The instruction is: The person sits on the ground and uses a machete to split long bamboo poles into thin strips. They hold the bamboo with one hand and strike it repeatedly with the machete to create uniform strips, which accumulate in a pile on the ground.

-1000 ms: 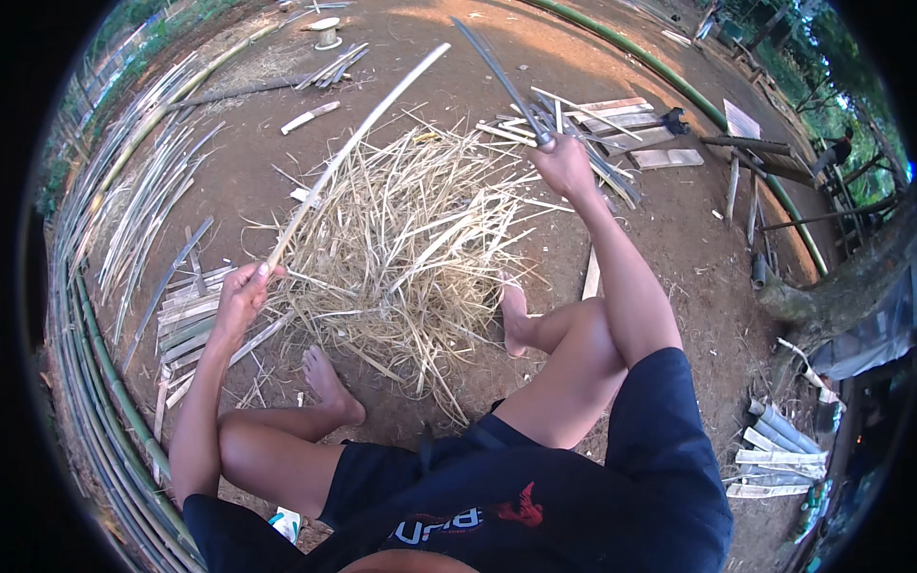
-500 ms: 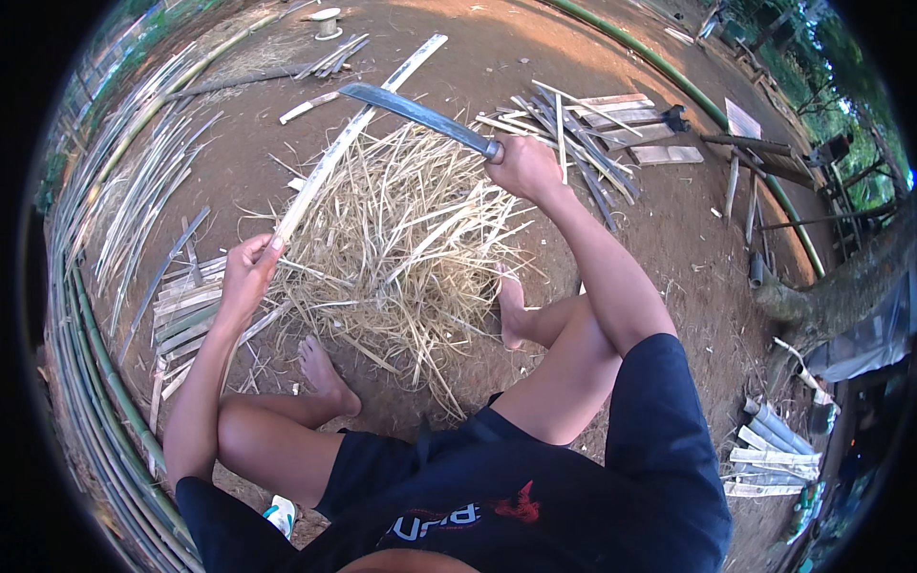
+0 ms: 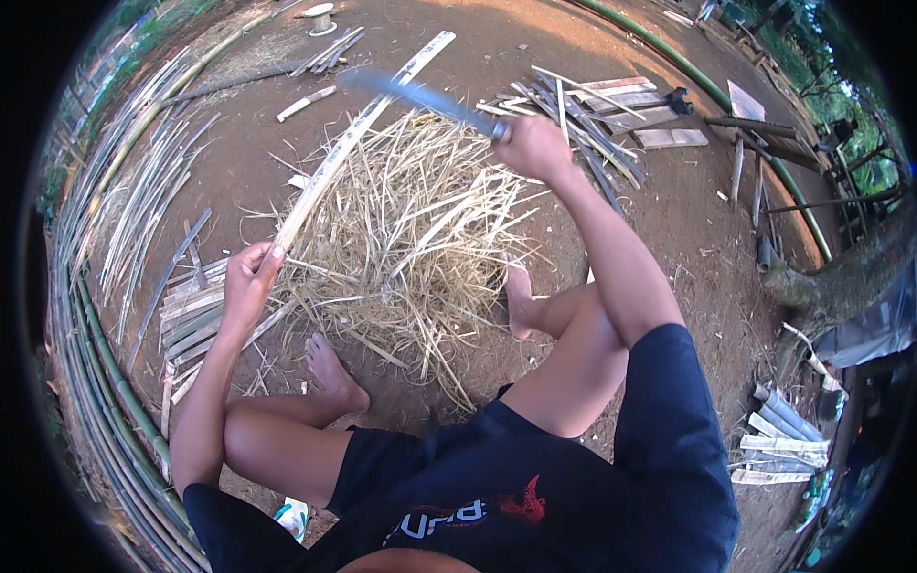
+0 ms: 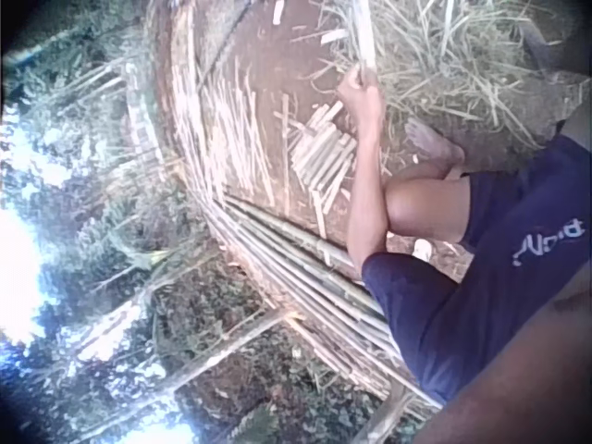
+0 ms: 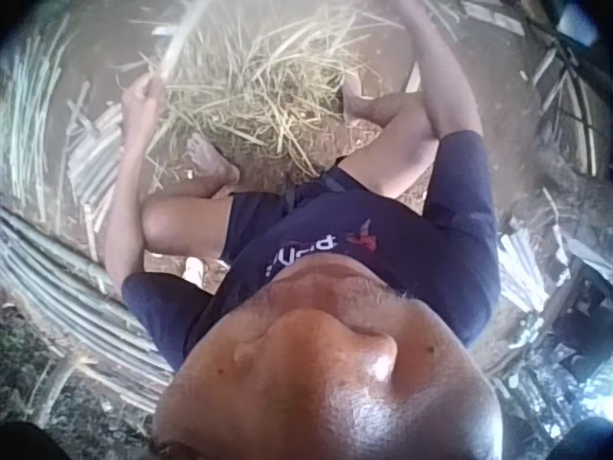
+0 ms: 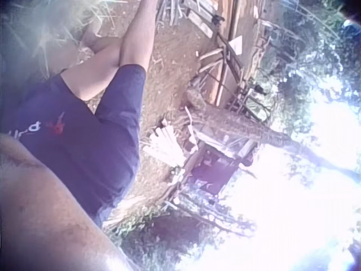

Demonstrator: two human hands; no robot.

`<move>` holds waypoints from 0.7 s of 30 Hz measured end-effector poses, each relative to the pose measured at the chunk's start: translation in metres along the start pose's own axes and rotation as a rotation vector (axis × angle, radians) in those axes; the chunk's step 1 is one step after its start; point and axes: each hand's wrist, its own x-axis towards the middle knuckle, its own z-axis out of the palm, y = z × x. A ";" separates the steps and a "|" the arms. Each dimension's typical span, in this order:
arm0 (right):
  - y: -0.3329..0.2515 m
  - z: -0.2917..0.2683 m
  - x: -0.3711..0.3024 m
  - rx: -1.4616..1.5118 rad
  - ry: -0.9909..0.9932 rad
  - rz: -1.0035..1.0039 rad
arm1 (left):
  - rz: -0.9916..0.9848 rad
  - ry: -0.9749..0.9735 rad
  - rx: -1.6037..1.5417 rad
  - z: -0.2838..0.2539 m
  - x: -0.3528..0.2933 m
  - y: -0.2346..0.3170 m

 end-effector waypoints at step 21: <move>-0.016 -0.004 -0.027 0.101 -0.039 -0.080 | -0.005 0.042 0.001 -0.007 -0.007 -0.008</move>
